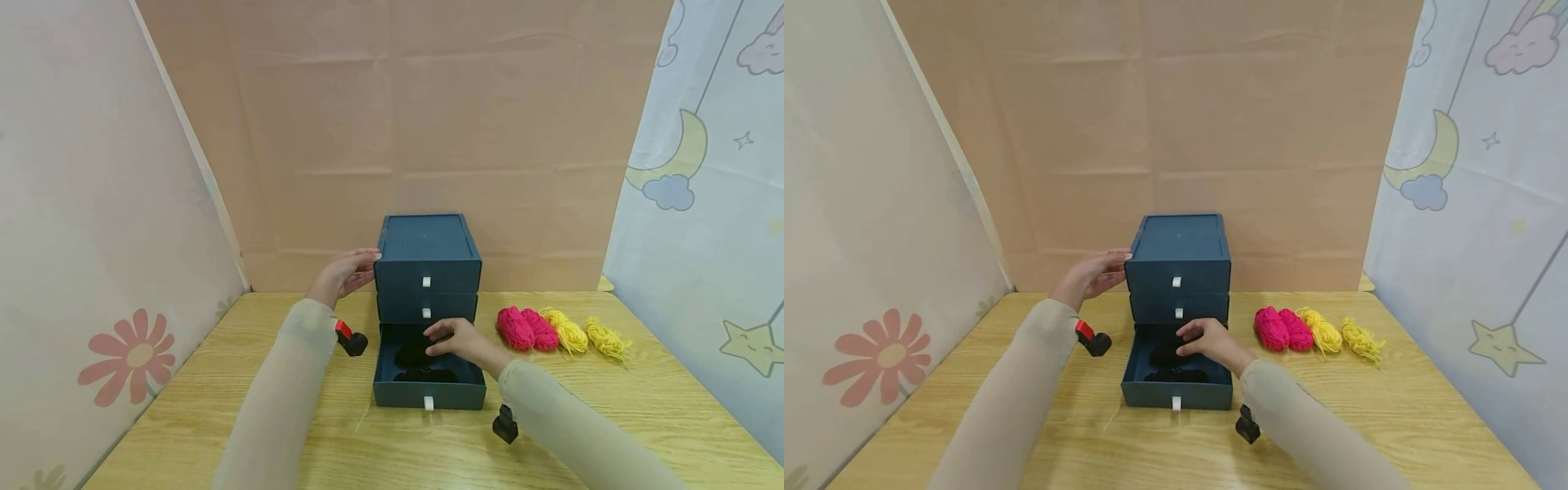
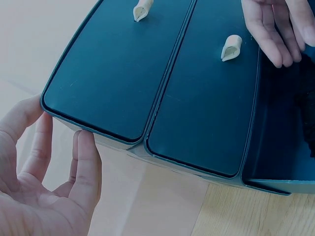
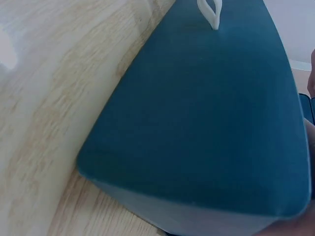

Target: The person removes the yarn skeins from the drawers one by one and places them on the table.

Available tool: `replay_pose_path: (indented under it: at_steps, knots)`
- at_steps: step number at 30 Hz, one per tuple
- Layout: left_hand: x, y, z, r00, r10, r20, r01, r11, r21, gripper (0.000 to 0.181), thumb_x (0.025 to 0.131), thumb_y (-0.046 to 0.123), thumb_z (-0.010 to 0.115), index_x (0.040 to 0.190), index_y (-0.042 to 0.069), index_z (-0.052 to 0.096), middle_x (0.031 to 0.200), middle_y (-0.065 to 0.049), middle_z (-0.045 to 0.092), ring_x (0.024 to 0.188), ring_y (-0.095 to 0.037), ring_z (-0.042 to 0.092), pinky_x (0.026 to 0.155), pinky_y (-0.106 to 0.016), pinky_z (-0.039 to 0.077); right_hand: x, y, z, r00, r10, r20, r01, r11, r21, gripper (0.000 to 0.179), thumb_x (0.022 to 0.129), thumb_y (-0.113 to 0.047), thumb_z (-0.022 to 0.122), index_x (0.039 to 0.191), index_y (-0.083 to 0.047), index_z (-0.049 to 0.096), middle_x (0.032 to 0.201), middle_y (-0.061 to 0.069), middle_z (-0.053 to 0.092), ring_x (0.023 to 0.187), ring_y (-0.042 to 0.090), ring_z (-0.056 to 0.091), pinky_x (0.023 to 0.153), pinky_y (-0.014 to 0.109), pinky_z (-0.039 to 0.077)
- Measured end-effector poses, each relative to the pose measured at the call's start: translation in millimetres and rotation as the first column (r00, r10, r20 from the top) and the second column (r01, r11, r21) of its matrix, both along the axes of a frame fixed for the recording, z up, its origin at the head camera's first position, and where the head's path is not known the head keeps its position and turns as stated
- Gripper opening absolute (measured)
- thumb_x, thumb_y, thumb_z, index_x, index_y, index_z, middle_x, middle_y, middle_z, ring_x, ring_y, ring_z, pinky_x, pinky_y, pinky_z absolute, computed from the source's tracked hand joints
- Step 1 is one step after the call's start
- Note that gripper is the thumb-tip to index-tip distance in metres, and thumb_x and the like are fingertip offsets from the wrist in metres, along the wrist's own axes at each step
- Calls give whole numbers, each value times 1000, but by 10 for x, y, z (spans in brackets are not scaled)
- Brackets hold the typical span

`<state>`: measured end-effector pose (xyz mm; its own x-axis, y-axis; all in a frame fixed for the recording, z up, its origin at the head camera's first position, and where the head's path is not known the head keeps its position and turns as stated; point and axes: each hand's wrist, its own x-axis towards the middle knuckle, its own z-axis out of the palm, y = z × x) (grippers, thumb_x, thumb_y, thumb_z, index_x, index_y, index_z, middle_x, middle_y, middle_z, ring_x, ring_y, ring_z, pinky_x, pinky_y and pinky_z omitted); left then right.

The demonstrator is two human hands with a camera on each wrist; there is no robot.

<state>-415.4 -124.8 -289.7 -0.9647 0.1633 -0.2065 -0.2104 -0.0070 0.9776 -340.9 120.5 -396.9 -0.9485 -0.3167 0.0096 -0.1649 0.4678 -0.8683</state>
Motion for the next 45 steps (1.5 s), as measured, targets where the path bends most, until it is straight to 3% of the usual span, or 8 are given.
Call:
replay_pose_path:
  at_steps: [12, 26, 39, 45]
  knots:
    - [-2, 1, 2, 1000, 5, 0, -5, 1000, 14, 38, 90, 22, 70, 127, 14, 64, 102, -4, 59, 85, -15, 59, 103, -31, 47, -90, -61, -52, 999, -35, 24, 33, 997, 62, 33, 81, -7, 77, 112, 1, 67, 110, 14, 65, 102, 26, 62, 91, 41, 54]
    - [-19, -3, -13, 1000, 3, -5, -3, 1000, -5, 35, 90, 23, 70, 123, 15, 65, 101, -3, 59, 85, -14, 60, 99, -29, 50, -125, -108, -82, 999, -10, 52, 3, 992, 129, 37, 80, -3, 77, 115, 4, 66, 117, 19, 65, 113, 34, 58, 98, 46, 50]
    - [-17, 1, -27, 1000, 22, -3, -22, 1000, 5, 35, 87, 23, 73, 121, 16, 67, 105, -5, 62, 87, -16, 62, 103, -33, 47, -126, -121, -129, 996, 40, 74, -52, 984, 169, 32, 77, 2, 77, 108, 1, 69, 108, 14, 69, 102, 26, 63, 95, 44, 52]
    - [-19, 0, -27, 1000, 20, -5, -20, 1000, 2, 35, 88, 24, 72, 121, 16, 67, 106, -6, 62, 88, -16, 62, 100, -31, 50, -130, -125, -149, 994, 56, 94, -72, 983, 167, 32, 77, 7, 74, 107, 3, 68, 102, 13, 66, 92, 18, 60, 85, 36, 54]
